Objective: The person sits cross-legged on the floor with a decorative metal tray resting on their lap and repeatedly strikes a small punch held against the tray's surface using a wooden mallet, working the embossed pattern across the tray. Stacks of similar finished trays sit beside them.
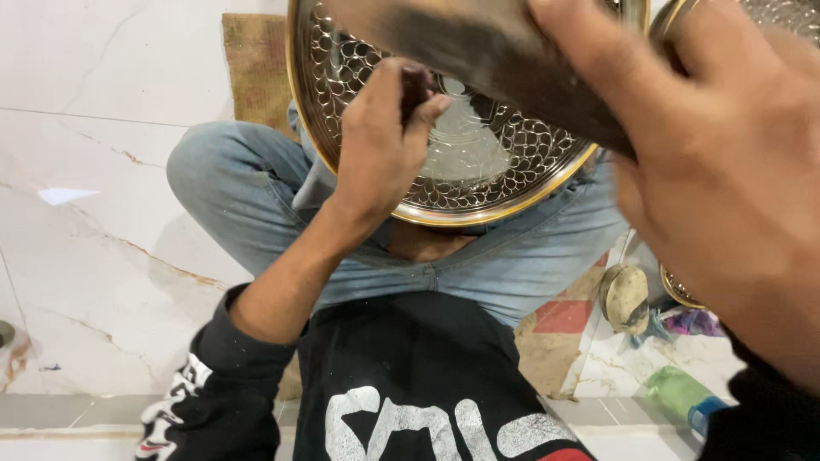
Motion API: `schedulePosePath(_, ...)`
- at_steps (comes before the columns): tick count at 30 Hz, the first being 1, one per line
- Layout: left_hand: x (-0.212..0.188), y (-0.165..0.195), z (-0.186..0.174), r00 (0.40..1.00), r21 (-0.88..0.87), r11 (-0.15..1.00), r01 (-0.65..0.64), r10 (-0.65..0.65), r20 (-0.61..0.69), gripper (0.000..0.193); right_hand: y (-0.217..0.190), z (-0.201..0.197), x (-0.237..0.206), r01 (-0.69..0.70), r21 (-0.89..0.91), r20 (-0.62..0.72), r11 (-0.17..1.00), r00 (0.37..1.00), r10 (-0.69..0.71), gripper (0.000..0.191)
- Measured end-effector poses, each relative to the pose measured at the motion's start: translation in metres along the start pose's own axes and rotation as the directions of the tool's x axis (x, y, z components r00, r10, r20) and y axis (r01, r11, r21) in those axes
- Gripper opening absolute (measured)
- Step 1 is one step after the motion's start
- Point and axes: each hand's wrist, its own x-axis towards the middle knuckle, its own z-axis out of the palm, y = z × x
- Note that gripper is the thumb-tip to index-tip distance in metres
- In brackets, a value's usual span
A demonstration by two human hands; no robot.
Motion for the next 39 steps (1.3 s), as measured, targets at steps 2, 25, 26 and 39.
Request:
schedulePosePath(2, -0.001, -0.001, 0.005, 0.999, -0.024, 1.000, 0.012, -0.013, -0.049, 0.028, -0.008, -0.010, 0.007, 0.000, 0.095, -0.010, 0.995, 1.000, 0.001, 0.075)
schedulePosePath(25, -0.042, 0.013, -0.077, 0.928, 0.298, 0.880, 0.369, -0.329, -0.177, 0.023, -0.008, 0.231, -0.170, -0.199, 0.928, -0.210, 0.316, 0.422, 0.882, 0.069)
schedulePosePath(26, -0.052, 0.017, -0.070, 0.918, 0.321, 0.861, 0.394, -0.352, -0.183, 0.021, -0.003, 0.227, -0.171, -0.120, 0.947, -0.221, 0.299, 0.430, 0.875, 0.067)
schedulePosePath(39, -0.066, 0.048, -0.076, 0.939, 0.014, 0.939, 0.343, -0.342, -0.035, 0.027, -0.009, 0.267, -0.157, -0.221, 0.960, -0.031, 0.174, 0.530, 0.848, 0.048)
